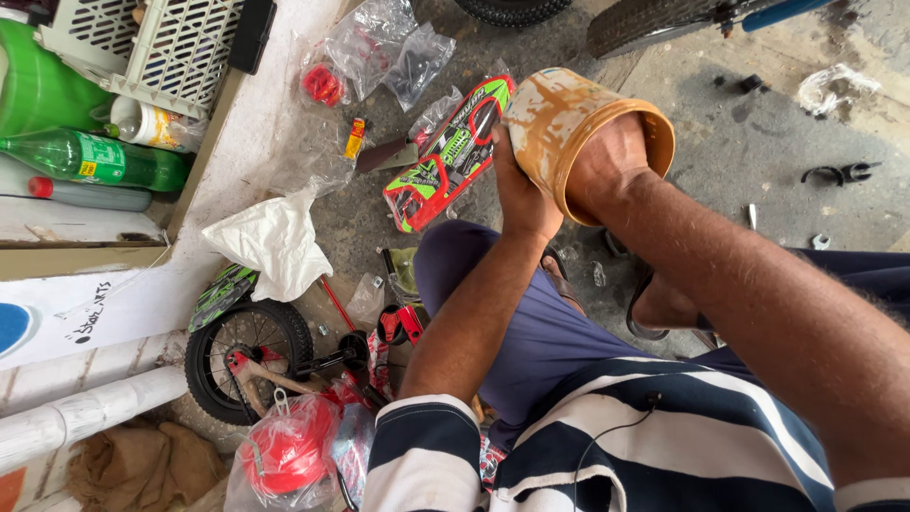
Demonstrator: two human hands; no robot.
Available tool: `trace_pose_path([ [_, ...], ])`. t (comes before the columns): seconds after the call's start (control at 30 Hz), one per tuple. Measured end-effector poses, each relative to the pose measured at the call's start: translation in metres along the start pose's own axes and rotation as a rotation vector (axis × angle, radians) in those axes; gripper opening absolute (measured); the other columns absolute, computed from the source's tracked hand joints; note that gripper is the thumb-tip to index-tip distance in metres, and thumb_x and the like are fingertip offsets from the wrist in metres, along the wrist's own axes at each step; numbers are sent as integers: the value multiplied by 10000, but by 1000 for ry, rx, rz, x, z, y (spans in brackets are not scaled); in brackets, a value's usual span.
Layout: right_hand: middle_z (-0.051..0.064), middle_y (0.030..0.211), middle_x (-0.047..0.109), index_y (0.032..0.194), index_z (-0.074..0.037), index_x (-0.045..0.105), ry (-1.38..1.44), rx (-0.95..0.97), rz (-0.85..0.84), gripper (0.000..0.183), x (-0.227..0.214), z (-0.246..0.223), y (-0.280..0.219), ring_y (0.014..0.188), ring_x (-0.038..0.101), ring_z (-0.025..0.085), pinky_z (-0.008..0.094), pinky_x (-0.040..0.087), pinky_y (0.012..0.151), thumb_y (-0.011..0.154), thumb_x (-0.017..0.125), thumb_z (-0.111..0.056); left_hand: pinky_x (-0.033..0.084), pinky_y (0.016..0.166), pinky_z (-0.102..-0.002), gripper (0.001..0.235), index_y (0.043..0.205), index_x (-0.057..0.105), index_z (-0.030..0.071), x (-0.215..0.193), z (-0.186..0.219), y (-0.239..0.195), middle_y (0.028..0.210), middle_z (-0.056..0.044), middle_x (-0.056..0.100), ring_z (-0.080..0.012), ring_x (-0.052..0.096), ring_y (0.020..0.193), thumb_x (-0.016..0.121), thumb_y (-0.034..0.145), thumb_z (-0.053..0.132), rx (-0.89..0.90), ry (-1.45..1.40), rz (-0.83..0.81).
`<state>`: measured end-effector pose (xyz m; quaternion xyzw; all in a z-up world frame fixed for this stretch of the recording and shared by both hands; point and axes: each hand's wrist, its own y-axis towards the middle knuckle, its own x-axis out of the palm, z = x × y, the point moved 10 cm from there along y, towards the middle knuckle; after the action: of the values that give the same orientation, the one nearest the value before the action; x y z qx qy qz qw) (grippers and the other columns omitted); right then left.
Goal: The person sits on the floor and retrieves a small black bicycle part from a bucket. They then use a wrench to tighten a bolt on the bicycle's crankset, securing the part in place.
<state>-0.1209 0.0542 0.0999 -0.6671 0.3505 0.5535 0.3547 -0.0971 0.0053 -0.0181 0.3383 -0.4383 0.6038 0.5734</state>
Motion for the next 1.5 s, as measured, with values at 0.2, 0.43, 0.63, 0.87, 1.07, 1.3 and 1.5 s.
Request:
trace_pose_path([
  [0.2,208,1197,695,1226,-51,691,80,-41,152,397,-31,0,-25,1032,696,356,501,568,800,883,639,-245,464,1106,-425,696,1414,556,69,3,0,4,1372,-87,621,-235,586,1279,358,1123,670,3,49,14],
  [0.43,180,1025,705,1061,-15,632,1415,252,179,94,-45,51,-119,916,753,240,380,637,846,1004,642,-89,471,1118,-439,660,1429,555,79,5,10,4,1373,-74,632,-245,595,1283,362,1134,637,81,38,11],
  [0.63,177,1207,696,1010,15,650,2023,-54,441,21,-53,76,-159,1045,706,227,344,604,966,1001,667,24,451,1151,-456,674,1488,503,97,29,13,-4,1424,-76,603,-256,567,1329,354,1098,626,123,60,-22],
  [0.87,136,1077,724,1131,17,708,1660,289,553,160,-24,122,-234,948,699,171,299,581,837,992,703,96,427,1209,-489,632,1570,432,85,81,0,-3,1512,-84,532,-269,503,1412,391,1149,556,165,128,-84],
  [1.07,95,1129,724,1054,16,717,1188,240,700,28,-39,122,-321,1080,708,157,311,611,1050,1049,700,37,460,1205,-561,625,1522,501,128,123,0,-2,1523,-81,541,-321,527,1408,474,1097,585,15,-70,-305],
  [1.3,54,950,753,1102,-24,758,1231,759,543,187,36,147,-343,810,678,114,262,592,739,927,703,8,489,1234,-576,681,1508,520,145,88,50,21,1538,-88,569,-342,553,1439,511,980,574,-169,109,-245],
  [1.5,57,875,706,1043,-20,721,1366,877,799,246,75,241,-305,771,711,136,275,587,672,872,588,96,513,1142,-560,723,1475,556,137,-19,46,5,1443,-102,619,-328,609,1333,524,963,646,-230,447,-204],
])
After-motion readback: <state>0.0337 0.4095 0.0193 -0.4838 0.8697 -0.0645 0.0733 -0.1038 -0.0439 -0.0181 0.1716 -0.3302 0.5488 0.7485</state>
